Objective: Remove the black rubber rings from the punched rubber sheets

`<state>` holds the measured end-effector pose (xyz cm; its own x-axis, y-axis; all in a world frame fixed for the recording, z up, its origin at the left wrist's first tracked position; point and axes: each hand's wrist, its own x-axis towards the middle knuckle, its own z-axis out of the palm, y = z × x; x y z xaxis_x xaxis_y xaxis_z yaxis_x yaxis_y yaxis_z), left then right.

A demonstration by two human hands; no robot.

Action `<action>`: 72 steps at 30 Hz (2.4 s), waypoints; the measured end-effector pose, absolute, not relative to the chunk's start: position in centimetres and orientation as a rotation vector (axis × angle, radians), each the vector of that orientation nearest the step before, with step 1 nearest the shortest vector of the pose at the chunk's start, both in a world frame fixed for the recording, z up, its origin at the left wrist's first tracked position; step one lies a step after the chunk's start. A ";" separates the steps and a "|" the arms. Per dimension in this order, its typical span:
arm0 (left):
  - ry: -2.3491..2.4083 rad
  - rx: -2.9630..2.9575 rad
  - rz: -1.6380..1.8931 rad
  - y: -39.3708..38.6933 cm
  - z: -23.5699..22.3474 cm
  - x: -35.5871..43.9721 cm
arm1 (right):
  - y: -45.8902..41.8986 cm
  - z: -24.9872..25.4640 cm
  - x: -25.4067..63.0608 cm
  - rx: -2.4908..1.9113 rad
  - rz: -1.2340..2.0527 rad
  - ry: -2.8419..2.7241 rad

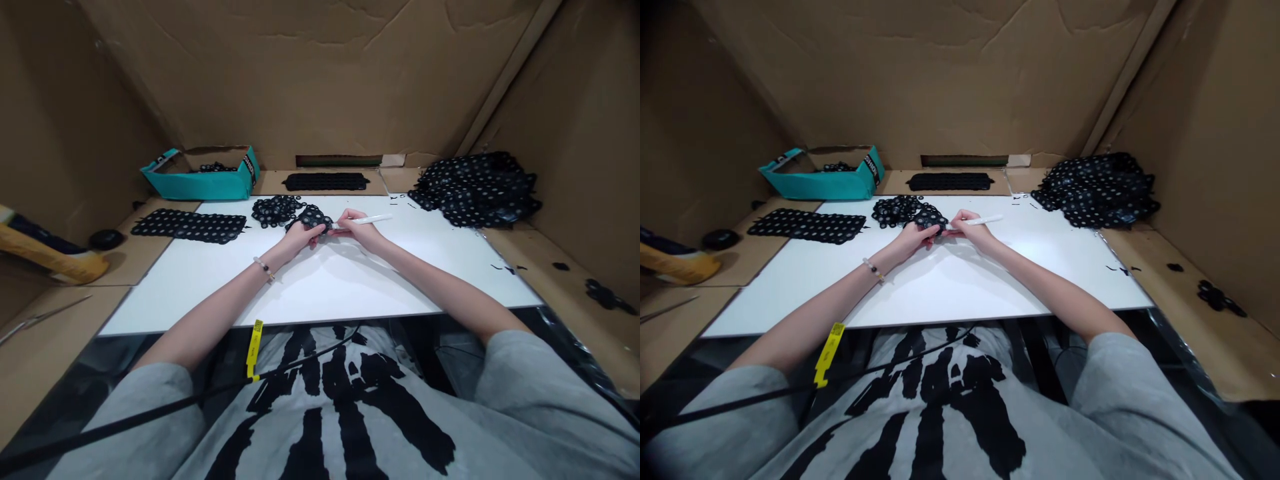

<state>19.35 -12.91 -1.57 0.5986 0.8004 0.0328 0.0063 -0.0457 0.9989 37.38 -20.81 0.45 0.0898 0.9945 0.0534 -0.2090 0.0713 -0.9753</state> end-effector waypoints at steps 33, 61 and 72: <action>0.737 1.366 0.732 -15.4 -0.8 20.2 | -20.8 0.5 36.7 -1.006 1.222 -0.793; 0.780 1.065 0.762 -15.2 -0.8 20.4 | -20.4 0.6 37.7 -1.202 1.032 -1.093; 0.768 1.007 0.716 -15.2 -0.7 20.2 | -20.8 -1.4 36.8 -1.314 0.731 -1.315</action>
